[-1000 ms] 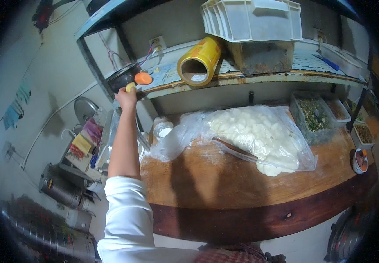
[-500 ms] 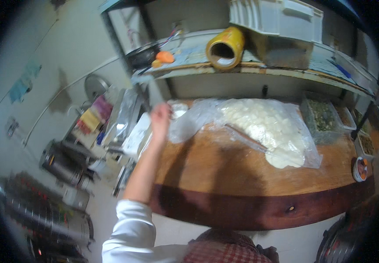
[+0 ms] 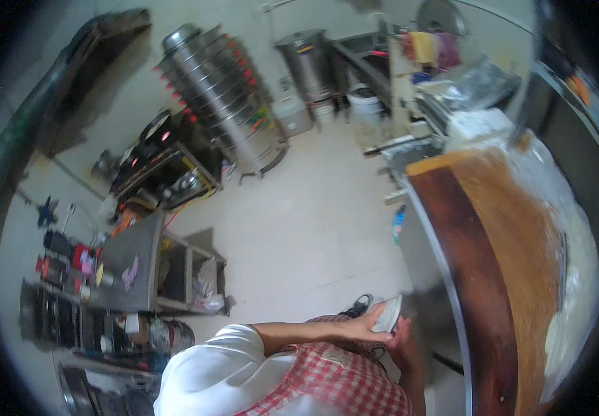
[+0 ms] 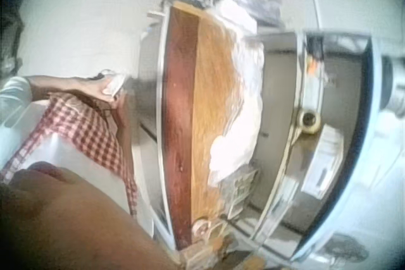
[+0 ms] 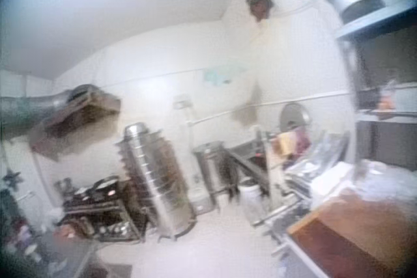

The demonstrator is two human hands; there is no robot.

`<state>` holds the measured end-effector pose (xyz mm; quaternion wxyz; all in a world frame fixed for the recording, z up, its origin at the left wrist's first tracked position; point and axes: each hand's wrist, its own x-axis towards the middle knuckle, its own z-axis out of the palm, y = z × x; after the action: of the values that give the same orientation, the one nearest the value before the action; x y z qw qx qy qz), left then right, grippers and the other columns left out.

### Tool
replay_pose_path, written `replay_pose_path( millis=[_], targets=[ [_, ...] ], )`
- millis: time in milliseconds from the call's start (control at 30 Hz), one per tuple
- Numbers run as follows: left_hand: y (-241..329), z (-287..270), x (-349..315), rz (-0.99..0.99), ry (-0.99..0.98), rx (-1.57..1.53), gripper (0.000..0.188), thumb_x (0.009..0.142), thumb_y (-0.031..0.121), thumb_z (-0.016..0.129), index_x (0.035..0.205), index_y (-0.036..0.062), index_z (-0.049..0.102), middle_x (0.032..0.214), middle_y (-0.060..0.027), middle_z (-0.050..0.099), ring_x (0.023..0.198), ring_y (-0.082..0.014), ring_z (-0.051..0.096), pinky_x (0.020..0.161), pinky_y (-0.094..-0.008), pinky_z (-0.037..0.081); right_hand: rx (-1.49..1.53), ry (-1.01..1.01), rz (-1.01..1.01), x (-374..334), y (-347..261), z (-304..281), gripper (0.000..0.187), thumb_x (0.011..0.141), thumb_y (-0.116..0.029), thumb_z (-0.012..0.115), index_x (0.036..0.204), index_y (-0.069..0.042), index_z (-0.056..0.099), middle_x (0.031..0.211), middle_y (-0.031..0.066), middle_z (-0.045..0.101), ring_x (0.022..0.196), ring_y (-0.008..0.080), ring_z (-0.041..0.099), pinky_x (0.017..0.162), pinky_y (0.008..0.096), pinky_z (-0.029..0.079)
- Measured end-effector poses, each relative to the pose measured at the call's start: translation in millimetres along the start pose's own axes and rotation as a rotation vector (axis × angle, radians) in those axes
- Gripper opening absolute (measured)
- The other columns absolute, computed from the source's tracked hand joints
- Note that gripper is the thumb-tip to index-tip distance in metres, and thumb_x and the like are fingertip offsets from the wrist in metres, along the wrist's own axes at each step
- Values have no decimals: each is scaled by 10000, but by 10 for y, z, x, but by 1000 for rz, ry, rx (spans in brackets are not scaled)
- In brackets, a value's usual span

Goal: The person sweeps the kitchen floor using a broom and dustpan, collecting debris into the dustpan. They then stir food in a wok on a gas stove and retrieve a bag of green vegetables from a refrigerator, placing it on a wooden counter.

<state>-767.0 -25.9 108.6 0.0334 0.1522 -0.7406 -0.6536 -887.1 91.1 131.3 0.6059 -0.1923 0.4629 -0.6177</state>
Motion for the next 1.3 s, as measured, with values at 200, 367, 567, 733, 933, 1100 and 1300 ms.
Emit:
replay_pose_path(
  millis=[200, 367, 567, 733, 933, 1100, 1300],
  targets=[
    [-1197, -829, -740, -95, 465, -33, 558, 795, -18, 497, 1312, 87, 315, 1156, -102, 505, 1032, -171, 499, 901, -284, 395, -199, 158, 195, 480, 314, 451, 384, 952, -376, 327, 1110, -60, 479, 1039, 120, 555, 912, 201, 557, 697, 359, 503],
    [-1147, -1977, -1697, -381, 623, 142, 501, 797, 165, 559, 1249, 76, 361, 1157, -201, 469, 1149, -361, 389, 986, -449, 291, -289, 373, 481, 1095, 932, 563, 451, 933, -413, 349, 945, -18, 567, 767, 118, 613, 707, 217, 597, 628, 347, 499],
    [-1387, -2920, -2798, -688, 938, 438, 451, 812, 204, 533, 1214, 49, 401, 1147, -214, 473, 1143, -394, 382, 956, -461, 309, -648, -15, 561, 2283, 1123, 1900, 459, 940, -383, 343, 930, 16, 570, 750, 118, 612, 682, 214, 603, 592, 331, 487],
    [-1583, -3415, -3227, -336, 1378, -352, 409, 838, 251, 541, 1175, 34, 458, 1062, -145, 549, 994, -260, 512, 854, -339, 402, -775, -288, 558, 3140, 1191, 2909, 411, 949, -328, 353, 949, 24, 565, 775, 100, 606, 668, 185, 581, 606, 312, 479],
    [-1822, -4036, -3437, -308, 1327, -998, 394, 859, 299, 550, 1121, 8, 507, 1008, -88, 582, 911, -176, 542, 796, -295, 433, -987, -517, 607, 4363, 1553, 3433, 450, 957, -332, 334, 951, 38, 590, 777, 105, 625, 683, 170, 563, 638, 296, 470],
    [-1498, -5025, -3641, -357, 1357, -1115, 365, 837, 262, 573, 1081, -6, 531, 1022, -96, 583, 919, -167, 549, 774, -303, 449, -1022, -595, 497, 5682, 1793, 4086, 465, 949, -361, 350, 934, 30, 600, 740, 101, 619, 661, 177, 583, 608, 301, 490],
    [-1633, -6118, -3737, -398, 1640, -1134, 342, 851, 196, 534, 1145, 28, 490, 1024, -100, 582, 895, -209, 567, 750, -341, 472, -955, -744, 489, 7015, 1643, 5671, 452, 941, -372, 385, 954, 31, 588, 730, 115, 618, 636, 185, 596, 592, 318, 501]
  ],
)
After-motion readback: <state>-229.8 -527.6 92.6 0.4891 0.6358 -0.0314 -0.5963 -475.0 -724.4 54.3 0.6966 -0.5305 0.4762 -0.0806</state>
